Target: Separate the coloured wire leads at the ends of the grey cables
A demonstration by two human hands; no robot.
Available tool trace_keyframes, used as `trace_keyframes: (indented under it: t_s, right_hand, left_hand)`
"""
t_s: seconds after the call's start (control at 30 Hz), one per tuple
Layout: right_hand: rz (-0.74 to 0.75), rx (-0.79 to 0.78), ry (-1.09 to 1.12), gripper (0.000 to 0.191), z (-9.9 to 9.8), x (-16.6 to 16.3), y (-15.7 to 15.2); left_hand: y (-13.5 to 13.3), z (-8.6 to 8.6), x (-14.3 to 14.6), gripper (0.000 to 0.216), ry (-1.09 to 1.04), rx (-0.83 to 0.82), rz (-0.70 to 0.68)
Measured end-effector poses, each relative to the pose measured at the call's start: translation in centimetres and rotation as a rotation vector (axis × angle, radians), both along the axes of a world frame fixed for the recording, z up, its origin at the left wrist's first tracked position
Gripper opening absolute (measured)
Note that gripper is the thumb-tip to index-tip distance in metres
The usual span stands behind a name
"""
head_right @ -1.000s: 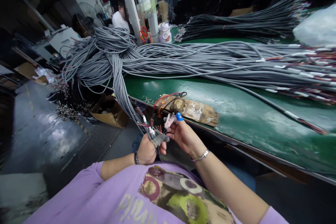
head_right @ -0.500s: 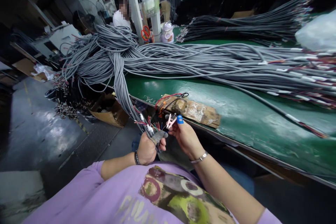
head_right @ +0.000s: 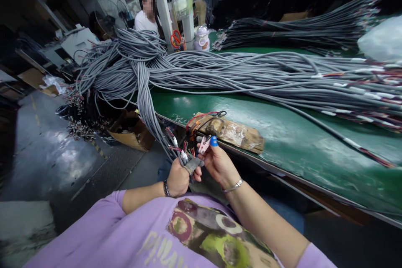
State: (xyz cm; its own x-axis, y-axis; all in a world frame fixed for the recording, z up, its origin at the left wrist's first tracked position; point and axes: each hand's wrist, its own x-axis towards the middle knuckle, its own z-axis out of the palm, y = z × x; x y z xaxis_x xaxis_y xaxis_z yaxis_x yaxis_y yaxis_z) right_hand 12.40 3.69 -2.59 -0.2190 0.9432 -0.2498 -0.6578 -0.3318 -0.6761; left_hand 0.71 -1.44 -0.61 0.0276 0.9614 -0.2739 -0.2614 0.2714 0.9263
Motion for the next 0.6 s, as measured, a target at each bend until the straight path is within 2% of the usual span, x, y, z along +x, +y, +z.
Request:
trace_keyframes:
  t_s: [0.1,0.2,0.33,0.43,0.6]
  right_hand:
    - [0.004,-0.026,0.042,0.044,0.3,0.0,-0.5]
    - [0.114,-0.025,0.051,0.049,0.8,0.7,-0.8]
    - [0.355,-0.014,-0.081,0.050,1.5,2.4,-1.0]
    - [0.427,0.002,-0.237,0.042,2.0,3.2,-1.0]
    - [0.453,0.174,-0.391,0.037,2.6,3.1,-1.3]
  left_hand:
    - [-0.2,-0.1,-0.2,0.043,-0.007,0.007,0.004]
    - [-0.4,-0.2,-0.6,0.045,-0.009,0.008,-0.002]
    - [-0.7,-0.5,-1.2,0.048,0.003,0.013,-0.042]
    - [-0.7,-0.6,-1.4,0.050,0.033,0.015,-0.079]
    - [-0.7,-0.6,-1.5,0.049,0.086,-0.002,-0.272]
